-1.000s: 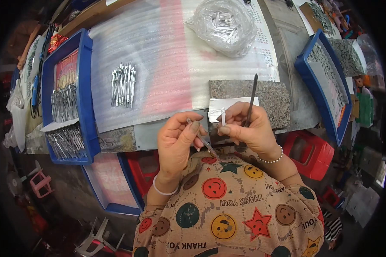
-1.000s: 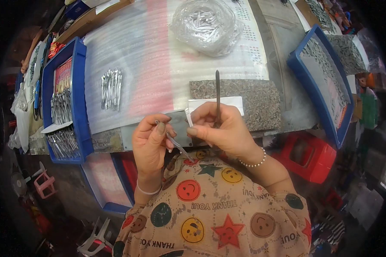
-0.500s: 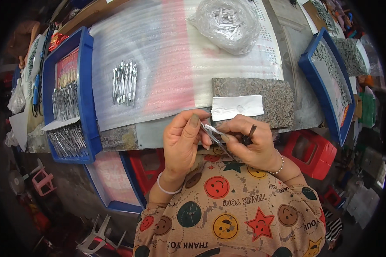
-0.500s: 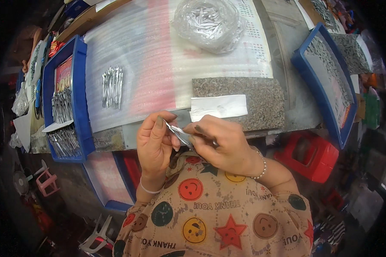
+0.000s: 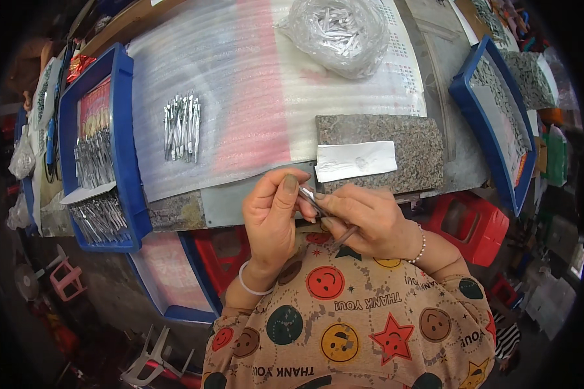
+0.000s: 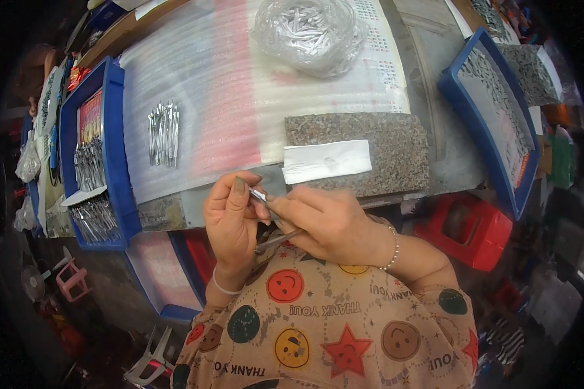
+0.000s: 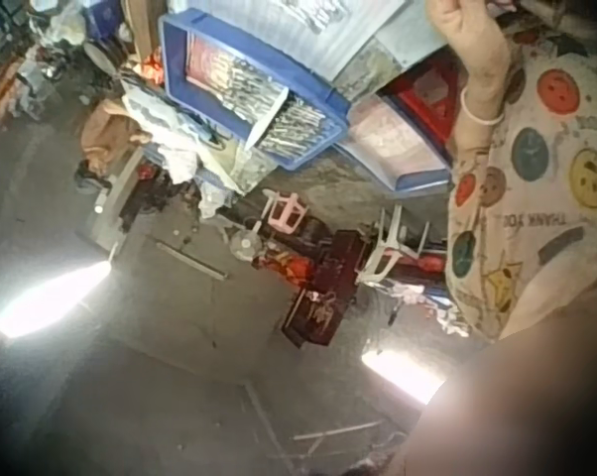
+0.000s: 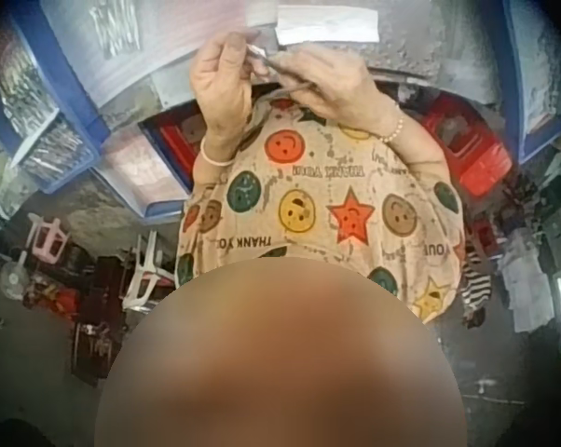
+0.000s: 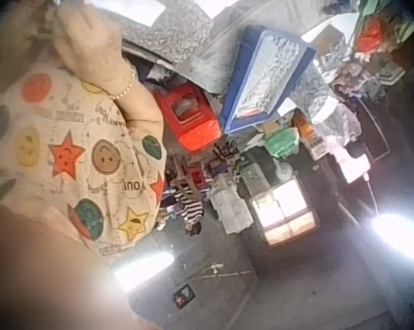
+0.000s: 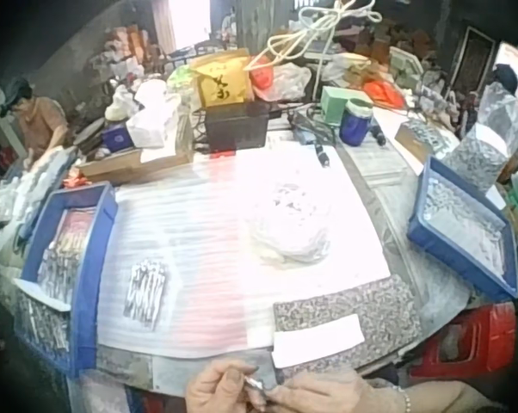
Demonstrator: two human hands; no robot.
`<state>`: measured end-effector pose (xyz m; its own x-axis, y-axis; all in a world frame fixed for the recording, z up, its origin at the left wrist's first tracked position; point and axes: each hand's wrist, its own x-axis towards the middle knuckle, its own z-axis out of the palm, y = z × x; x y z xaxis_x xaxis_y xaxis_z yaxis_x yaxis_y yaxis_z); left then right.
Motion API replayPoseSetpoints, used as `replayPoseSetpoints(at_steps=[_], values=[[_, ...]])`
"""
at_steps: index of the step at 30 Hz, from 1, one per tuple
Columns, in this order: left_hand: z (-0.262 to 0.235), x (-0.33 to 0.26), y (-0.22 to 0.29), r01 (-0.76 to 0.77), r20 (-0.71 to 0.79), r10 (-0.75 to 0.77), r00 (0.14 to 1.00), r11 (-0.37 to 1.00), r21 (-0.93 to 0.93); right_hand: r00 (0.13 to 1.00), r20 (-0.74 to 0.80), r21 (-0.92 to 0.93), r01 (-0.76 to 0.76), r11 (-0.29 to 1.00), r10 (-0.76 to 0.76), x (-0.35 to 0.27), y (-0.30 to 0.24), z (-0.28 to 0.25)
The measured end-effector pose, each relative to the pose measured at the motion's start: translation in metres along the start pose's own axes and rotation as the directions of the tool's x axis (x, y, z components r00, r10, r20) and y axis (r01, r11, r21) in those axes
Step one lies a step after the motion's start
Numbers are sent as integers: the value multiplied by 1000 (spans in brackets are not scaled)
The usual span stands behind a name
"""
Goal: Using a hammer and a punch tool to process small metal components on a workbench in a manufacturing setting.
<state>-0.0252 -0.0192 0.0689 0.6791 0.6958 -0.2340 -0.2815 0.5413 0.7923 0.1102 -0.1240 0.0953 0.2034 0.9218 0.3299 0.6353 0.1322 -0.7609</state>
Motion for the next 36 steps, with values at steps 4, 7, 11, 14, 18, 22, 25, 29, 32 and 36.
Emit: replayPoseSetpoints(at_steps=[4, 7, 11, 14, 18, 22, 25, 29, 32, 36], values=[[1, 1, -9, 123, 49, -124, 991, 992, 6, 998, 51, -68, 28, 997, -24, -10, 10, -11], [5, 8, -7, 186, 122, -206, 971, 970, 157, 995, 69, -216, 89, 972, -75, -13, 15, -28], [-7, 29, -13, -206, 368, 15, 930, 850, 486, 992, 112, -339, 94, 936, -59, -6, 17, -53], [-5, 38, -26, -362, 354, 159, 921, 684, 633, 995, -94, -328, -6, 945, -26, -6, 25, -67], [-11, 45, -44, -564, 437, 364, 822, 423, 709, 977, -212, -149, -26, 988, -6, -12, 35, -73], [-12, 44, -48, -612, 494, 398, 773, 258, 748, 979, -73, 9, -189, 982, 189, -12, 30, -64], [-13, 43, -49, -592, 491, 375, 786, 229, 773, 984, -104, 65, -137, 988, 144, -22, 19, -70], [-16, 42, -48, -596, 496, 367, 787, 245, 765, 977, 162, -244, -98, 965, 141, -4, 30, -45], [-22, 42, -45, -566, 473, 326, 818, 317, 761, 982, 110, -96, -142, 985, 152, -7, 52, -37], [-28, 37, -45, -515, 378, 370, 848, 413, 751, 988, 46, -39, -149, 988, 151, -7, 48, -30]])
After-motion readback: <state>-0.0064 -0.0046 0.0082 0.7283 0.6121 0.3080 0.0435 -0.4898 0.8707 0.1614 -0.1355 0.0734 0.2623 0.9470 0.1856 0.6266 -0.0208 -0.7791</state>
